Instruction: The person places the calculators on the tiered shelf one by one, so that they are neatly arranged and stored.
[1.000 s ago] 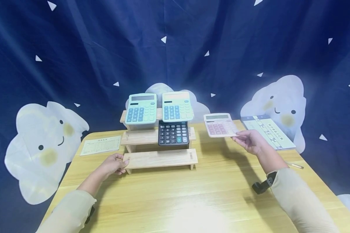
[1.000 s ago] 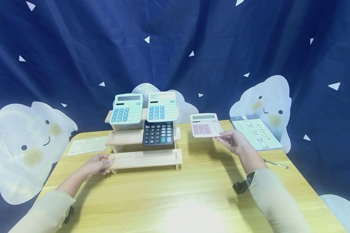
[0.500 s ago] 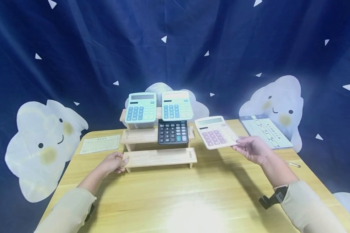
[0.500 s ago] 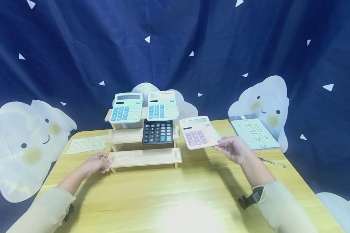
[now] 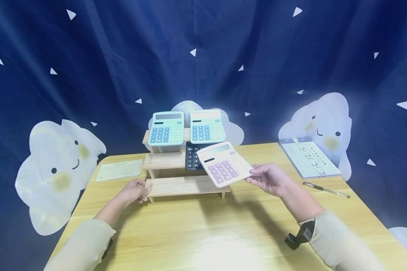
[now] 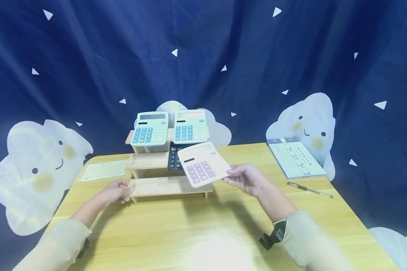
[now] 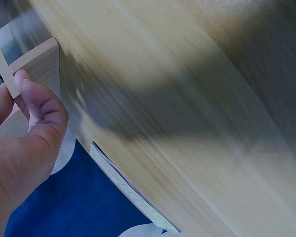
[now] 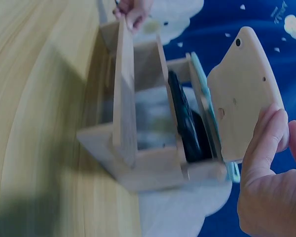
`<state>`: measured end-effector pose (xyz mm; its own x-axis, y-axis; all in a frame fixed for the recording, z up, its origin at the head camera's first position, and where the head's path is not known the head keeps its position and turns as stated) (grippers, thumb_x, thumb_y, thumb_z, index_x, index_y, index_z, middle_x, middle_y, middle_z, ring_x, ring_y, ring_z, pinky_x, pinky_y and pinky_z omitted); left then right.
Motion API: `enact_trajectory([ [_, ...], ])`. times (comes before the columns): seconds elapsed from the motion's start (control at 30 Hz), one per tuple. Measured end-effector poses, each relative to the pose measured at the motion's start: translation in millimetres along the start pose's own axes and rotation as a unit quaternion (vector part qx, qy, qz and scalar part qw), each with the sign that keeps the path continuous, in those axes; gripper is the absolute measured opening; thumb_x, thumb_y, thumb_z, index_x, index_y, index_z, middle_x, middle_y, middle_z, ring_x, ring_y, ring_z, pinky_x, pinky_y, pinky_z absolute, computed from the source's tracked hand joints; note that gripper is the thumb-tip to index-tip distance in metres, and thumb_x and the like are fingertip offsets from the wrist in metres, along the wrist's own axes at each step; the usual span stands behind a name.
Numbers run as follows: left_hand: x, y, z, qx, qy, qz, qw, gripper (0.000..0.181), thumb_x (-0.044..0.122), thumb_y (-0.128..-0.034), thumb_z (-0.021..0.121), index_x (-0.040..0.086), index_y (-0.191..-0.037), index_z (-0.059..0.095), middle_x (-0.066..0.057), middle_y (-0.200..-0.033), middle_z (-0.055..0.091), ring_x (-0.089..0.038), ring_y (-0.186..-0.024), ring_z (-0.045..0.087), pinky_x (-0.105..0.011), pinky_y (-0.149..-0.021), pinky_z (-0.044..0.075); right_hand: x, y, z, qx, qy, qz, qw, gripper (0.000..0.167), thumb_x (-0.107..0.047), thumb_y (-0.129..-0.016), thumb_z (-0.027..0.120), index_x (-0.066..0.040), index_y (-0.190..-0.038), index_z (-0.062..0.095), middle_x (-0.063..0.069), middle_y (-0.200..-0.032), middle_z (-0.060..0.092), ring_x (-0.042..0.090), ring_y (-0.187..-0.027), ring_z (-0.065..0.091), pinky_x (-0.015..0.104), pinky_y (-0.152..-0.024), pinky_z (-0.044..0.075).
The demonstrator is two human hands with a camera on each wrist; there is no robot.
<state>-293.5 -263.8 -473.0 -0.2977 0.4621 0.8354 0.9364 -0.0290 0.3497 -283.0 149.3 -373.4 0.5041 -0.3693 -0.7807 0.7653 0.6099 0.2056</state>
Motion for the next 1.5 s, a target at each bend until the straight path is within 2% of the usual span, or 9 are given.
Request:
enact_trajectory([
  [0.33, -0.8, -0.6, 0.1, 0.001, -0.003, 0.002, 1.0, 0.046, 0.016, -0.0923, 0.06, -0.011, -0.122, 0.037, -0.008, -0.08, 0.061, -0.013, -0.063, 0.06, -0.027, -0.058, 0.052, 26.5, -30.2, 29.9, 0.011, 0.026, 0.019, 0.9994, 0.021, 0.011, -0.087, 0.041, 0.005, -0.096, 0.059, 0.017, -0.091, 0.068, 0.018, -0.077, 0.069, 0.021, -0.075, 0.054],
  [0.6, -1.7, 0.4, 0.5, 0.0, 0.001, 0.007, 1.0, 0.045, 0.016, -0.0922, 0.061, -0.011, -0.121, 0.037, -0.009, -0.081, 0.061, -0.014, -0.063, 0.061, -0.027, -0.057, 0.051, 51.4, -56.2, 54.5, 0.041, 0.038, 0.035, 0.9978, 0.017, 0.01, -0.085, 0.049, 0.002, -0.087, 0.064, 0.015, -0.087, 0.069, 0.019, -0.079, 0.07, 0.022, -0.077, 0.054],
  [0.8, -3.6, -0.4, 2.1, 0.003, 0.007, 0.002, 1.0, 0.043, 0.014, -0.0913, 0.061, -0.01, -0.119, 0.039, -0.008, -0.079, 0.061, -0.014, -0.062, 0.06, -0.026, -0.056, 0.051, 69.5, -74.2, 74.5, 0.042, 0.033, 0.049, 0.9974, 0.017, 0.011, -0.085, 0.05, 0.006, -0.099, 0.058, 0.015, -0.088, 0.07, 0.019, -0.079, 0.07, 0.023, -0.079, 0.054],
  [1.0, -1.8, 0.5, 2.6, 0.007, 0.015, 0.002, 0.9999, 0.042, 0.012, -0.0908, 0.061, -0.011, -0.118, 0.039, -0.008, -0.078, 0.061, -0.013, -0.06, 0.059, -0.025, -0.054, 0.051, 79.5, -91.3, 86.4, 0.071, 0.027, 0.048, 0.9959, 0.027, 0.012, -0.086, 0.051, 0.012, -0.112, 0.053, 0.015, -0.09, 0.069, 0.02, -0.079, 0.069, 0.024, -0.081, 0.053],
  [1.33, -1.6, 0.4, 1.4, 0.012, 0.019, 0.004, 0.9997, 0.038, 0.01, -0.091, 0.061, -0.01, -0.115, 0.04, -0.009, -0.08, 0.061, -0.012, -0.058, 0.059, -0.024, -0.052, 0.05, 83.0, -115.4, 96.6, 0.107, 0.027, 0.037, 0.9932, 0.009, 0.01, -0.087, 0.052, 0.004, -0.093, 0.054, 0.015, -0.087, 0.064, 0.018, -0.077, 0.068, 0.023, -0.081, 0.053],
  [1.5, -2.0, -0.7, -0.1, 0.014, 0.008, 0.0, 0.9999, 0.038, 0.013, -0.0907, 0.062, -0.009, -0.114, 0.042, -0.011, -0.084, 0.06, -0.013, -0.061, 0.06, -0.026, -0.055, 0.051, 84.4, -124.0, 102.5, 0.113, 0.03, 0.039, 0.9923, 0.008, 0.011, -0.087, 0.053, 0.005, -0.091, 0.057, 0.016, -0.089, 0.063, 0.019, -0.078, 0.068, 0.023, -0.081, 0.053],
])
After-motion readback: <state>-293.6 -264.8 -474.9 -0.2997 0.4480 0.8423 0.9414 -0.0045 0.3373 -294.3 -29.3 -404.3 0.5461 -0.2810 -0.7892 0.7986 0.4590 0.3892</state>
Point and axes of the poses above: each hand's wrist, its own y-axis away from the middle knuckle, its own z-axis out of the palm, x = y × z, the point moved 8 cm from there along -y, towards the middle knuckle
